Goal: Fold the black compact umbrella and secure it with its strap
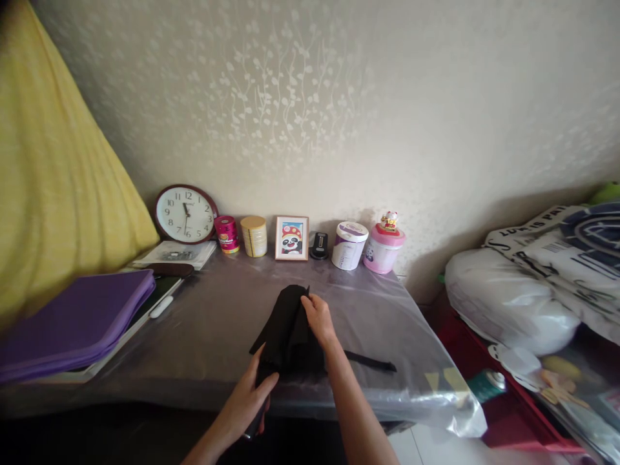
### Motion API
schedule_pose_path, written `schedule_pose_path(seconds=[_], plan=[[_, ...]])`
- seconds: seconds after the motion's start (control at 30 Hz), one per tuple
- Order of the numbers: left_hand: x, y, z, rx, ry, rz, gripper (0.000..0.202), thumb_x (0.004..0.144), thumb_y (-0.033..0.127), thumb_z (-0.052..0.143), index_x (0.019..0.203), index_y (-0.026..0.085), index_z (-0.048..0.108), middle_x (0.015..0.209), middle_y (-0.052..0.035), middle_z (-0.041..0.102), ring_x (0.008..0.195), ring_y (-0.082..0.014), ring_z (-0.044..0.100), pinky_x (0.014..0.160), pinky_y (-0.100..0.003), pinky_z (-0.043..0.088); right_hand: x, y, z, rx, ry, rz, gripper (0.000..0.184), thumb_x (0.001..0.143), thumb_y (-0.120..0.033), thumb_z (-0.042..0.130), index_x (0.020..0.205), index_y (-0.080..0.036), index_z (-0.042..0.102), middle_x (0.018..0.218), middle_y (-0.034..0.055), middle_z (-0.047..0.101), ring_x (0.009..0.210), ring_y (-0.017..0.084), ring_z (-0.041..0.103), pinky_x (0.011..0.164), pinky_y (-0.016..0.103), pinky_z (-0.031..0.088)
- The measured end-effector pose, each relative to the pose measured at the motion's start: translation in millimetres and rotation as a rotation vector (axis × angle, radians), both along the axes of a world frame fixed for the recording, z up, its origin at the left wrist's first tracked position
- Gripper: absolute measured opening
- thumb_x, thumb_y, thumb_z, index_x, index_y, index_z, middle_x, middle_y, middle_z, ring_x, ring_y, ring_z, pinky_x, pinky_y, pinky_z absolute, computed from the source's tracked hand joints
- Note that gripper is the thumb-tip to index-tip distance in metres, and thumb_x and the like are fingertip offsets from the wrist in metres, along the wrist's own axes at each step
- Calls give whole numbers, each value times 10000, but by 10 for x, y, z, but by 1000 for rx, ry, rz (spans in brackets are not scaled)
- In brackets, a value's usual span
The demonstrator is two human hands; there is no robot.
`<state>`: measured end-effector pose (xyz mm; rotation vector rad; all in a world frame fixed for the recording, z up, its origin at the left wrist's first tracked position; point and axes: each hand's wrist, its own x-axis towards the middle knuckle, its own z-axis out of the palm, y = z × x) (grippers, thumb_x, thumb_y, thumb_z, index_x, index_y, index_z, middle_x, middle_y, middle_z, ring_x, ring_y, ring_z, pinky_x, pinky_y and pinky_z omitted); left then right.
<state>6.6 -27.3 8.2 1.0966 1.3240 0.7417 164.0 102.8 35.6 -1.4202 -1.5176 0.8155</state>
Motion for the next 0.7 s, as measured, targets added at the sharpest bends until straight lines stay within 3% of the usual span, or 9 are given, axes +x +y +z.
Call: schedule_pose_path(seconds=[0.13,0.27,0.5,0.7], plan=[[7,-13,-2,30,20,6,755,864,384,415,1411,225,-80,476,92,430,314,-109,419,326,-221,385,-196,92,-13,-32,-242,-14,334,838,-379,428,914,-135,643,703,19,645,638,141,574,557,216,396],[2,-2,-73,73,42,-28,762,860,421,413,1411,232,-79,522,72,471,311,-124,447,318,-238,386,-360,142,-68,-72,-358,-20,281,839,-308,477,996,-125,622,837,79,689,787,179,632,650,227,419],[7,6,-75,87,109,-43,716,863,390,400,1412,253,-37,587,46,504,321,-140,476,312,-259,395,-583,75,-51,-109,-574,-44,245,857,-272,463,970,-108,605,903,170,683,903,256,638,739,299,423],[9,6,-43,76,156,-49,701,869,377,394,1413,220,-18,575,47,491,326,-145,484,329,-259,402,-712,-27,-23,-55,-790,36,326,911,-375,339,928,-182,602,880,113,696,849,244,657,685,308,441]])
